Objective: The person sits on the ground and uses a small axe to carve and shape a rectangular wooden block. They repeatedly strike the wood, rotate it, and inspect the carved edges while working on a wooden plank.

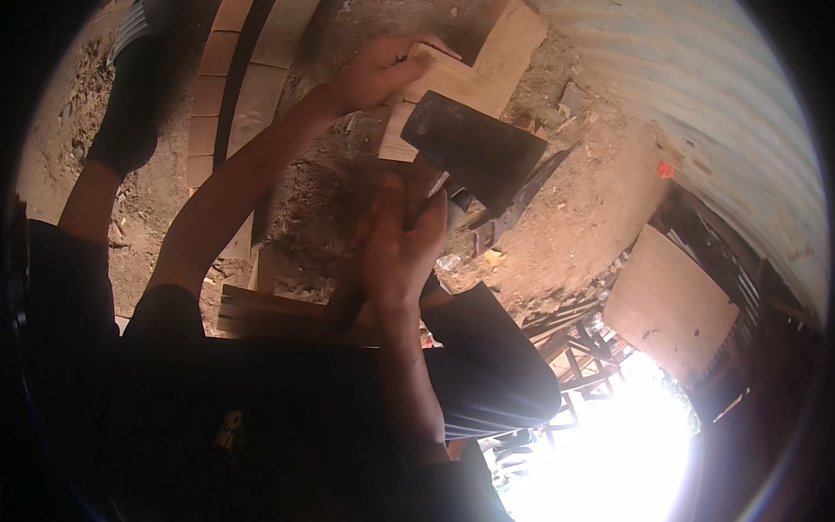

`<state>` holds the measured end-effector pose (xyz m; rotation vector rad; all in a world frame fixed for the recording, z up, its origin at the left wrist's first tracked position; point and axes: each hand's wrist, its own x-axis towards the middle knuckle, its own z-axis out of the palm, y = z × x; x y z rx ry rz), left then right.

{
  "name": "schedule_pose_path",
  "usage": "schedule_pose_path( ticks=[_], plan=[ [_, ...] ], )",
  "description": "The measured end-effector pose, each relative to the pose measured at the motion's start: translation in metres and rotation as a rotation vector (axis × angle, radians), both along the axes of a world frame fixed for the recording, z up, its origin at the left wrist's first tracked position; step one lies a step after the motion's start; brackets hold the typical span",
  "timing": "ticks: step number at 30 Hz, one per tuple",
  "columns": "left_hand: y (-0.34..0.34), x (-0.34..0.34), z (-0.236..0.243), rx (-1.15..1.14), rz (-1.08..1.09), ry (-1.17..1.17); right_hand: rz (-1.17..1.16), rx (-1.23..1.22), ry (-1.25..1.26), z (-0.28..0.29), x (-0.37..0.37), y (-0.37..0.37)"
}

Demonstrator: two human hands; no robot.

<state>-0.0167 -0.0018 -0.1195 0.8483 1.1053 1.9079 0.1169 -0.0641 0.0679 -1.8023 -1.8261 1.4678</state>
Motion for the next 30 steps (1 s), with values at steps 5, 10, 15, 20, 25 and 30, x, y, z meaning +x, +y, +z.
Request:
schedule_pose_path(
  ticks=[5,10,15,20,25,30],
  plan=[
    [0.005,-0.005,-0.002,0.002,-0.068,-0.049,-0.098,-0.054,0.171,0.004,0.026,0.014],
    [-0.006,-0.014,0.009,-0.158,-0.133,0.005,-0.312,-0.105,0.212,-0.007,0.064,0.086],
    [-0.011,-0.019,0.018,-0.281,-0.243,0.116,-0.342,-0.276,0.084,-0.069,0.163,0.162],
    [-0.033,-0.014,0.011,-0.156,-0.086,0.004,-0.362,-0.335,-0.015,-0.089,0.176,0.142],
    [-0.065,-0.015,0.010,-0.195,-0.133,0.400,-0.108,-0.296,-0.311,-0.078,0.182,0.154],
    [-0.065,0.002,0.006,-0.206,0.062,0.669,0.259,0.236,-0.902,-0.024,0.108,0.142]
  ],
)
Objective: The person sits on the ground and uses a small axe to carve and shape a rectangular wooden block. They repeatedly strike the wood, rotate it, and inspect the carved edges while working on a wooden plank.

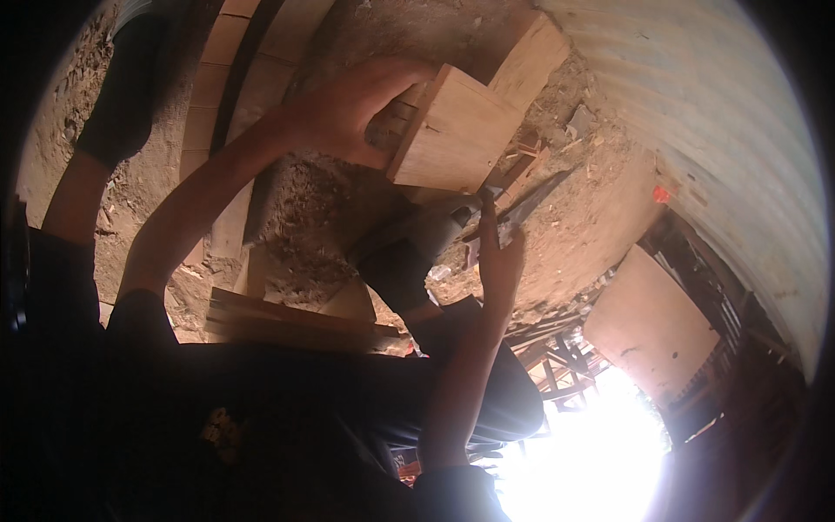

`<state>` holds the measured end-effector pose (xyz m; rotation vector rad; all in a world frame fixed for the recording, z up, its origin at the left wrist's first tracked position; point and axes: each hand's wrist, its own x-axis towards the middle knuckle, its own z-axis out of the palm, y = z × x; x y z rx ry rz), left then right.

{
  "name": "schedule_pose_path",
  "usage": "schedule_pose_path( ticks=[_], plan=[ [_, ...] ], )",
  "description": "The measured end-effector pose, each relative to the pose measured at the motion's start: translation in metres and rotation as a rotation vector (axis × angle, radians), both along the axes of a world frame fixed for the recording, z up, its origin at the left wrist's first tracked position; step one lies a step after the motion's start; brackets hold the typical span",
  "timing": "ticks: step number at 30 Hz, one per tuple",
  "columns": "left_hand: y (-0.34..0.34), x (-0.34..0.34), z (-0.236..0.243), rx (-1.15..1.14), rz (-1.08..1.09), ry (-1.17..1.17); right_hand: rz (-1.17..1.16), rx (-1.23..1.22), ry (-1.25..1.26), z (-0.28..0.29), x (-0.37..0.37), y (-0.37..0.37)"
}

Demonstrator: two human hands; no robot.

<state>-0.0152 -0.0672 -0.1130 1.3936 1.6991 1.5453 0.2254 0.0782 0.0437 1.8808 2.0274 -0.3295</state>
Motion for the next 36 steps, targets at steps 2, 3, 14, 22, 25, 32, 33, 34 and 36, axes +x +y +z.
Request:
schedule_pose_path(
  ticks=[2,3,14,22,25,32,33,34,36],
  plan=[
    [0.002,0.003,0.002,0.004,0.034,-0.028,0.097,-0.006,0.428,0.009,-0.026,-0.008],
    [0.005,0.004,0.003,0.012,0.046,-0.043,0.152,-0.084,0.536,0.018,-0.055,-0.022],
    [0.013,-0.002,-0.008,0.084,0.082,-0.040,1.221,-0.199,0.170,-0.004,-0.133,0.003],
    [0.006,-0.008,0.008,0.023,0.006,-0.121,1.183,-0.147,0.235,-0.007,-0.126,0.002],
    [0.007,-0.009,0.010,0.010,-0.005,-0.159,1.211,-0.145,0.251,-0.008,-0.130,0.003],
    [0.008,-0.008,0.004,0.023,0.009,-0.096,1.199,-0.167,0.259,-0.009,-0.128,0.002],
    [0.007,-0.008,0.006,0.017,0.005,-0.088,1.204,-0.160,0.260,-0.010,-0.128,0.002],
    [0.006,-0.009,0.008,-0.039,-0.043,-0.138,1.209,-0.152,0.261,-0.010,-0.128,0.002],
    [0.005,-0.016,0.016,-0.153,-0.142,-0.231,1.204,-0.147,0.264,-0.011,-0.127,0.001]
  ],
)
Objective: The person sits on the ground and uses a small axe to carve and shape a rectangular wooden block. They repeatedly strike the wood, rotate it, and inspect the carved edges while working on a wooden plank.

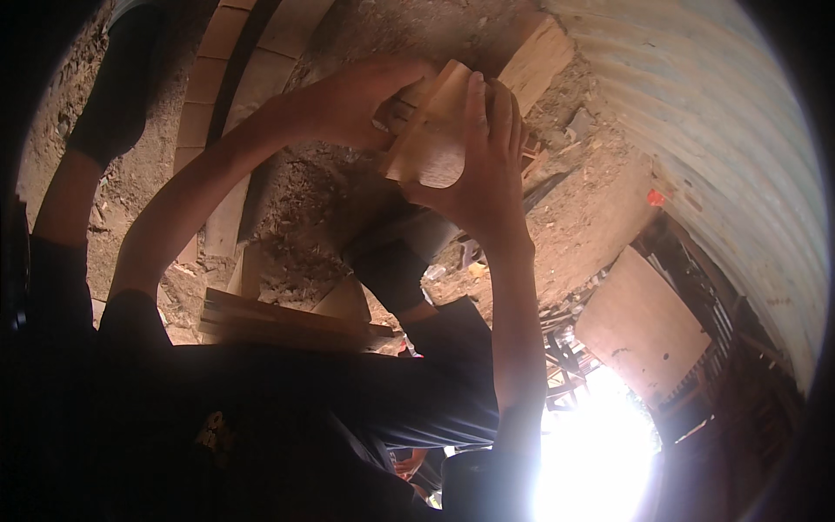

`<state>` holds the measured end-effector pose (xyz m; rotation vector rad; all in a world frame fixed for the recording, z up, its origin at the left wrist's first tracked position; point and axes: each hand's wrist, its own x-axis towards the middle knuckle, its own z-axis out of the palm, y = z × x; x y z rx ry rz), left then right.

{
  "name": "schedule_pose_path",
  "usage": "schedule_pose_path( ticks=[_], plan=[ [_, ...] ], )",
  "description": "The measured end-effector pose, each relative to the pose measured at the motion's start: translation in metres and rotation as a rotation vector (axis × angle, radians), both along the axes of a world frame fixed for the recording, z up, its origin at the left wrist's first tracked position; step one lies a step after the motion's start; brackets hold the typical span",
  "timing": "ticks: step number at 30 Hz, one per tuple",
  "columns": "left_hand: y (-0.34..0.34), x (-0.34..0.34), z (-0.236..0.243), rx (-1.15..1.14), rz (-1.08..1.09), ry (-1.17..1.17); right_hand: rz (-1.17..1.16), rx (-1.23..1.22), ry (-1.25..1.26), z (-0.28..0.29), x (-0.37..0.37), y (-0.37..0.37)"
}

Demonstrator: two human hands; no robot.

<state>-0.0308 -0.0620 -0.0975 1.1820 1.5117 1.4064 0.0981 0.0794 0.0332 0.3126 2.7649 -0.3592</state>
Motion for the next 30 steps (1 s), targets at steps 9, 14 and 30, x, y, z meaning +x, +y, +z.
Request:
schedule_pose_path(
  ticks=[9,14,30],
  plan=[
    [0.008,-0.010,-0.008,-0.004,-0.180,-0.538,-0.042,-0.068,-0.056,0.001,-0.002,0.003],
    [0.022,-0.014,0.000,-0.081,-0.140,-0.509,-0.050,-0.027,-0.070,0.003,-0.001,0.005],
    [0.034,-0.009,0.000,-0.123,-0.160,-0.377,0.001,-0.071,-0.086,0.000,-0.002,0.006]
  ],
)
